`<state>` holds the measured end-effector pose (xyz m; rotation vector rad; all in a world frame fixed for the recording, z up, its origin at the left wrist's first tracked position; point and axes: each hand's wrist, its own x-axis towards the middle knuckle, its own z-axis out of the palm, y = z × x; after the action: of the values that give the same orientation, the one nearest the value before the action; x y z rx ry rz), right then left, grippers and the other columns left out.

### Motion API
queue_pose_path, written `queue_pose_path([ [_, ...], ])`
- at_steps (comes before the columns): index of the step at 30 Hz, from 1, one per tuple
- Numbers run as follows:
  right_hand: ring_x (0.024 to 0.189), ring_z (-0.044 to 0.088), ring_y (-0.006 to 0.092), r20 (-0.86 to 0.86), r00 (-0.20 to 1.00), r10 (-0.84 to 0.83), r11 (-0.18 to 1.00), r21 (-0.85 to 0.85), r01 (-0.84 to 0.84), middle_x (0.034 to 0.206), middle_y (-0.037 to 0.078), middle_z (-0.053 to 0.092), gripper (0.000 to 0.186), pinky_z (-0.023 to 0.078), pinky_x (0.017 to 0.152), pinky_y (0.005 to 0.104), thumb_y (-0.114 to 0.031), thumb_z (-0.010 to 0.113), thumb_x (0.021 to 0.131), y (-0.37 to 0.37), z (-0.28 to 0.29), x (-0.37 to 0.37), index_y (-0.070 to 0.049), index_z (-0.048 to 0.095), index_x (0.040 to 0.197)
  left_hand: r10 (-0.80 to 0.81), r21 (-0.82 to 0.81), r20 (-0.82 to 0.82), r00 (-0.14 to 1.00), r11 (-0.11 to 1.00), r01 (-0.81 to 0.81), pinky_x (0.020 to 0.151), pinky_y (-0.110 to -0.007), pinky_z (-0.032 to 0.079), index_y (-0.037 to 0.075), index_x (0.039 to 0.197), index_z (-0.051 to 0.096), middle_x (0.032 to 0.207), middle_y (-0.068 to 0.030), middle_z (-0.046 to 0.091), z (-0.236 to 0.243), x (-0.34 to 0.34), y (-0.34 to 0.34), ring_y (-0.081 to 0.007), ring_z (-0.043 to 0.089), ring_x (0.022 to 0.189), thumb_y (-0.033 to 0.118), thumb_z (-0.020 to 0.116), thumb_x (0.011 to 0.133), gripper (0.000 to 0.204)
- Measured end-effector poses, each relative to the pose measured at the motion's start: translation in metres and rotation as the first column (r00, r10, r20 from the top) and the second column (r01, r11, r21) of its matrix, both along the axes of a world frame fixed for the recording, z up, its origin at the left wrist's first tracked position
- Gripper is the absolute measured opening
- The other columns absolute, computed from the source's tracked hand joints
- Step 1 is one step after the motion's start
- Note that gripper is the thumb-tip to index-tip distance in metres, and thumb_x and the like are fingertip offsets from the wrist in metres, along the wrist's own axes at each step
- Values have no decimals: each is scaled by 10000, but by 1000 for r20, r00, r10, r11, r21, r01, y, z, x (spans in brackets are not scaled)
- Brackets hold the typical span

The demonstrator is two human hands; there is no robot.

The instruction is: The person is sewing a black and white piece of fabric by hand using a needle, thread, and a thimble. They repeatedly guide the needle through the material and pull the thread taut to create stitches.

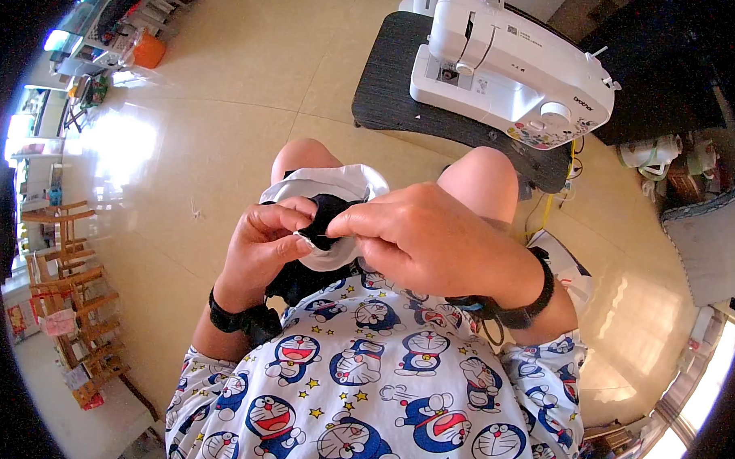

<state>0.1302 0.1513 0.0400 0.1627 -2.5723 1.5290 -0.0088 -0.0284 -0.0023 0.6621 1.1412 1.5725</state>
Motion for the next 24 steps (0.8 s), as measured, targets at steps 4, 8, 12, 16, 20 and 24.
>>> queue_pose_path([
  [4,667,590,320,0,1000,1,999,-33,-1,720,170,596,200,469,611,368,-39,523,744,1,-3,0,-17,606,925,5,-13,31,999,1000,-5,734,-215,466,-58,876,622,1013,-72,567,3,1,1,-111,558,858,-50,616,770,107],
  [8,652,593,310,2,1000,9,1000,-30,-9,713,163,596,200,465,596,353,-32,519,747,3,-6,0,-26,604,928,-30,-21,18,999,999,31,730,-212,466,-63,867,618,1010,-71,565,2,0,1,-108,556,858,-49,615,773,96],
  [12,623,593,292,46,999,24,994,-104,-19,691,156,589,198,457,571,333,-22,510,753,3,-7,-2,-35,599,930,-38,-15,18,999,999,38,734,-214,465,-63,865,617,1008,-68,564,1,-1,2,-110,554,862,-40,622,772,96],
  [16,618,596,284,60,998,27,992,-125,-20,690,155,589,197,455,566,326,-18,508,755,4,-5,-2,-38,595,931,-50,-35,15,999,998,50,739,-216,458,-63,867,621,1007,-63,565,1,0,2,-111,550,861,-23,633,771,104],
  [20,638,592,234,90,995,33,993,-116,-23,742,119,615,197,439,569,288,27,527,744,4,-5,-1,-11,613,917,-53,-41,-20,998,998,52,733,-208,447,-63,867,623,1006,-58,565,1,1,1,-108,546,856,-6,636,776,109],
  [24,650,594,233,67,997,42,988,-152,-31,753,117,616,197,441,579,284,30,529,745,5,-6,-1,-10,610,920,-55,-53,24,998,997,56,731,-208,443,-60,867,624,998,-55,564,1,1,1,-106,542,859,1,635,779,108],
])
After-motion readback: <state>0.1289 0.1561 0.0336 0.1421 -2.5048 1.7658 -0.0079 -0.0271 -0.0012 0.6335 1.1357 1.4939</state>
